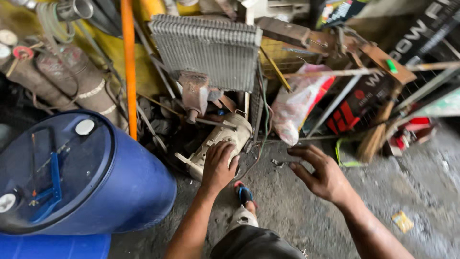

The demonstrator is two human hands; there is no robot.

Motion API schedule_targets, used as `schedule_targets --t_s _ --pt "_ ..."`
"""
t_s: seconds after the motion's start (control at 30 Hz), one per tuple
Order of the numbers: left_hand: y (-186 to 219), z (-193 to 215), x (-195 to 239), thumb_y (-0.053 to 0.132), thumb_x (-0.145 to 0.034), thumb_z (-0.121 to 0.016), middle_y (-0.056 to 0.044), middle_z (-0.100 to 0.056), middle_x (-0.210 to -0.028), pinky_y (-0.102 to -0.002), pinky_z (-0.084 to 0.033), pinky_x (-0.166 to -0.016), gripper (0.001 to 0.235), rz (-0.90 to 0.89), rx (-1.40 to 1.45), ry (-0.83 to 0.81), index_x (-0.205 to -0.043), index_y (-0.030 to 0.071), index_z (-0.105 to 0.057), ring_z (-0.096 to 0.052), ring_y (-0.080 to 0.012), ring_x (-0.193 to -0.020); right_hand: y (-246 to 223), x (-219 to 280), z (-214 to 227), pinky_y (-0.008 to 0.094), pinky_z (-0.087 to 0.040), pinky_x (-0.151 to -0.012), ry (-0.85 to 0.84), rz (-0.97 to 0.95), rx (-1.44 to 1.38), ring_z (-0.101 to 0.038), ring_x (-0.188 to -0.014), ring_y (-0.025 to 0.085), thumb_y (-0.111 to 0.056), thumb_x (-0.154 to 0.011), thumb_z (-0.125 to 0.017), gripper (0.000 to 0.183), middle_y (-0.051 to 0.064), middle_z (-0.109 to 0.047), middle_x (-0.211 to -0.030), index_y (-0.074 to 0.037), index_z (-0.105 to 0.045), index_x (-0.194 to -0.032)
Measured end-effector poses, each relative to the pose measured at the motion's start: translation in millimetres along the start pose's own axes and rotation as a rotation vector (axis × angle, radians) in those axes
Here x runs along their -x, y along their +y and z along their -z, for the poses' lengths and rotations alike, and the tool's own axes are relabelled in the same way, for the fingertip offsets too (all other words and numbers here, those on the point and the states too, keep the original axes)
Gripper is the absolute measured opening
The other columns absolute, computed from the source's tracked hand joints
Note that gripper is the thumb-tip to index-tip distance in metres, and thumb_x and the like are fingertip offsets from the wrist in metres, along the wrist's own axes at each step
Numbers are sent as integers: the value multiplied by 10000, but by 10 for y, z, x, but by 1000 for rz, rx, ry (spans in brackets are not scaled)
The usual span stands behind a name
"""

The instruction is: The person sits on the floor and manipulates a black plastic car part, possibly a headlight housing, with both hands. They then stand, walk to a cluttered workbench, pick up a small container, and wipe its lid with a cloth before returning to the work area.

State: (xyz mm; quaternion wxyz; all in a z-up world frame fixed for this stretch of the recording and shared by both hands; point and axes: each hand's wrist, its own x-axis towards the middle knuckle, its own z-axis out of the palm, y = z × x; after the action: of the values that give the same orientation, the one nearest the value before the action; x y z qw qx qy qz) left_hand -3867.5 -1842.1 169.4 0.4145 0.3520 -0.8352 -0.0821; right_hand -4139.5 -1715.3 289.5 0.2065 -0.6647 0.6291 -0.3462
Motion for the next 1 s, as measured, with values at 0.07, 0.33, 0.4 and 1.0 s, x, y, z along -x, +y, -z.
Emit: schedule_targets --t_s 0.07,0.33,0.4,1.0 --pt "-199 -188 -142 197 -865 -747 -142 -657 -1248 -534 -380 -1109 404 -25 -95 -10 -1217 38 -626 -573 -338 -1227 -42 -501 65 379 -568 -842 21 206 46 -676 -1101 304 -199 -888 -719 355 128 -677 -1234 -31 -678 -1198" --pt "-950 -957 -646 269 -964 -771 -38 -682 -900 -446 -457 -853 259 -116 -261 -200 -1144 110 -674 -645 -222 -873 -70 -2275 57 457 -468 -1088 221 552 159 -562 -1315 382 -137 -862 -768 441 201 -551 -1428 -10 -637 -1264" --pt "-938 -1060 -678 258 -976 -781 -20 -689 -798 -398 -468 -739 184 -52 -200 -155 -1078 135 -690 -653 -195 -758 -96 -2539 44 455 -470 -1116 241 521 160 -546 -1353 395 -146 -865 -780 459 210 -529 -1441 -14 -630 -1279" --pt "-698 -1110 -894 86 -831 -698 -12 -613 -635 -353 -471 -626 285 44 -243 165 -1114 99 -714 -559 -178 -570 644 -3499 -408 455 -440 -1164 347 740 -90 -542 -1338 376 -347 -942 -847 586 250 -525 -1368 42 -558 -1272"
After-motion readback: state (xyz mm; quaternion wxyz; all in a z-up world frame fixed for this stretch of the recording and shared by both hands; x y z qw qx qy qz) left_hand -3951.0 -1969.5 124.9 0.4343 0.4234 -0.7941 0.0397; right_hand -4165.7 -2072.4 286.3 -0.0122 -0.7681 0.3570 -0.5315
